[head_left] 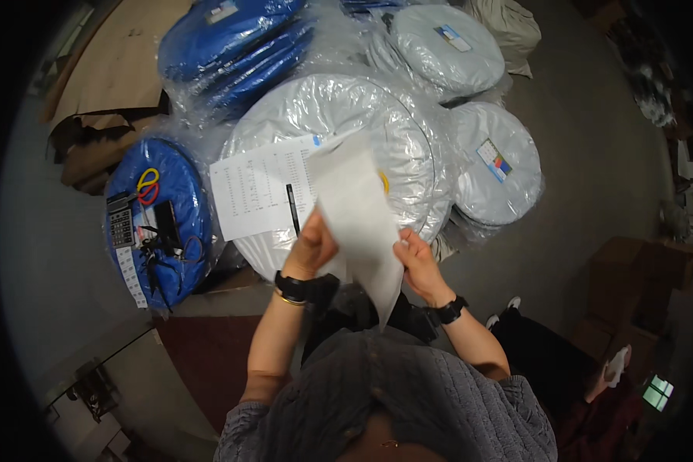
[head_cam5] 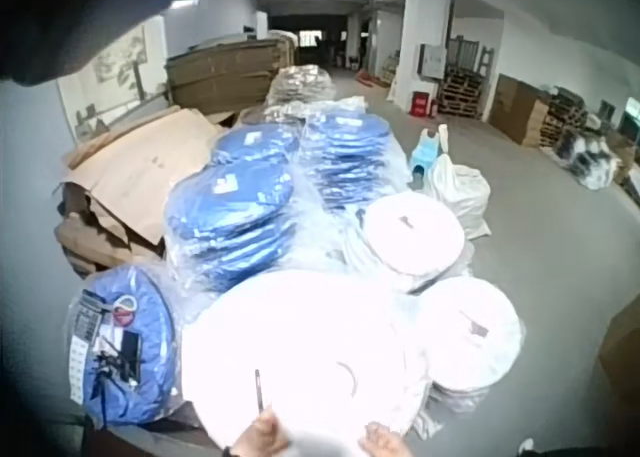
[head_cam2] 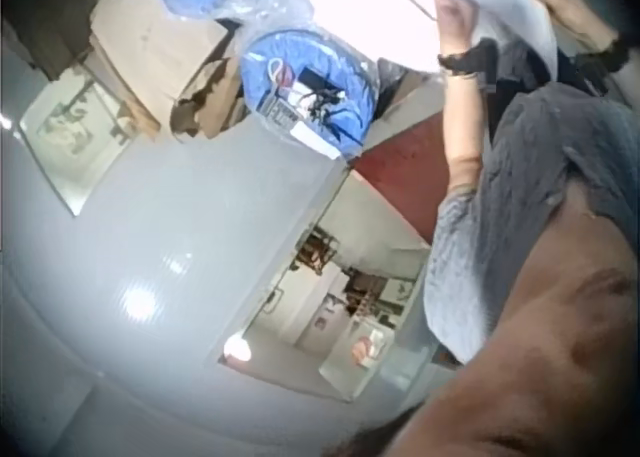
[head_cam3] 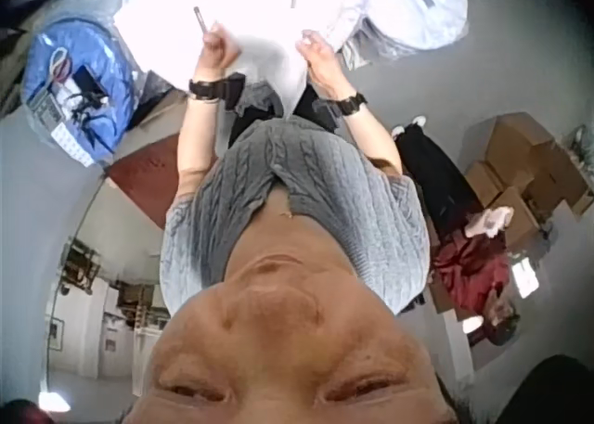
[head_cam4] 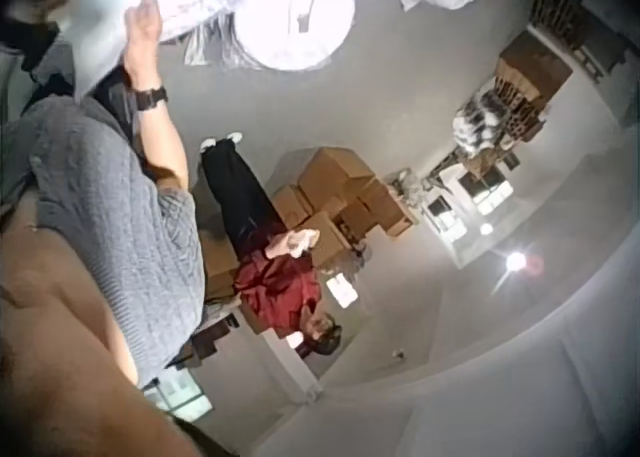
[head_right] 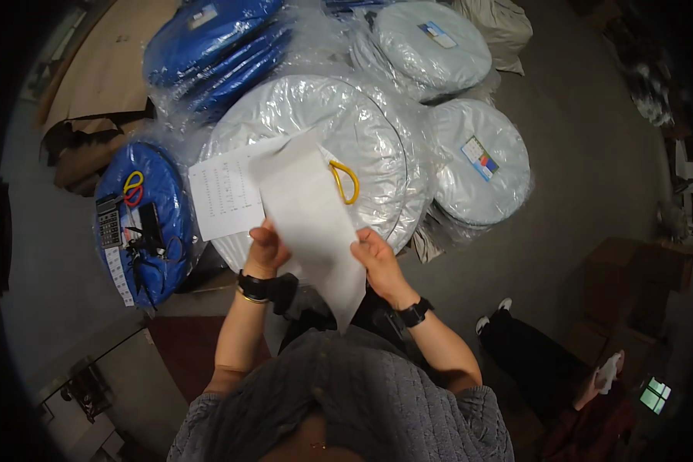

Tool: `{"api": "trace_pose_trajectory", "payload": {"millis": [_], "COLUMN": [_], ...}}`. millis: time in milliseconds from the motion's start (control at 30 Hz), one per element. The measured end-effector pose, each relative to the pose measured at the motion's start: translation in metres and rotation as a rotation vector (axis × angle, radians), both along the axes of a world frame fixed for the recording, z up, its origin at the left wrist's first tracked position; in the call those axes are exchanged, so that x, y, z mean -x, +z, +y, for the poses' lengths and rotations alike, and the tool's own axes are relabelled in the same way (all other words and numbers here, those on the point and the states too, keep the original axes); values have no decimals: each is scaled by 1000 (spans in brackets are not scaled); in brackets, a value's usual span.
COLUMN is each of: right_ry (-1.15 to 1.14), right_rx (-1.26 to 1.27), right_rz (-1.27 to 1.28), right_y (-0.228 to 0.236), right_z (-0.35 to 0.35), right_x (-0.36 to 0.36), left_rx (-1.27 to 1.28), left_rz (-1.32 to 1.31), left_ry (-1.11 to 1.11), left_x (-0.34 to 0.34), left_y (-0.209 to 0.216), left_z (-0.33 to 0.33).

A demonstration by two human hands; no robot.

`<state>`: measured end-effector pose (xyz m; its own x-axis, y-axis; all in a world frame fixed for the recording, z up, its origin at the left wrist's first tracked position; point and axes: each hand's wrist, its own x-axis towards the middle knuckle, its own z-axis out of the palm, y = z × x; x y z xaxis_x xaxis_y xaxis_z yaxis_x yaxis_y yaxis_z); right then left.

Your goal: Attaching barcode labels to large plastic-wrapped circular items and organizing them.

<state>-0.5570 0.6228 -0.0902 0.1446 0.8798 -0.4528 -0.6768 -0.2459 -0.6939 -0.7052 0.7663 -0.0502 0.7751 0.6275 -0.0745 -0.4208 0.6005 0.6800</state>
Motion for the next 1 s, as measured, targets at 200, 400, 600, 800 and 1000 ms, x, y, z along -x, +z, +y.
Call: {"api": "trace_pose_trajectory", "payload": {"millis": [200,400,600,800,1000], "right_ry": [11,-217,-221,-343,-384], "right_rx": [-222,-735,-852,-835,-891], "right_rz": [-619,-1566,-2008,-2128,-2078], "right_y": [67,195,236,233,231], "right_z": [-4,17,13,-7,-18], "right_x": [-30,-59,-36,-27,-26], "left_rx": [33,-46,-98,-170,-183], "left_rz": [-158,-192,-62,-30,16], "left_ry": [-49,-285,-197,-282,-416], "left_x": [-25,-22,-9,-5,-2], "left_y": [62,99,93,93,80], "left_z": [-28,-51,-71,-78,-76]}}
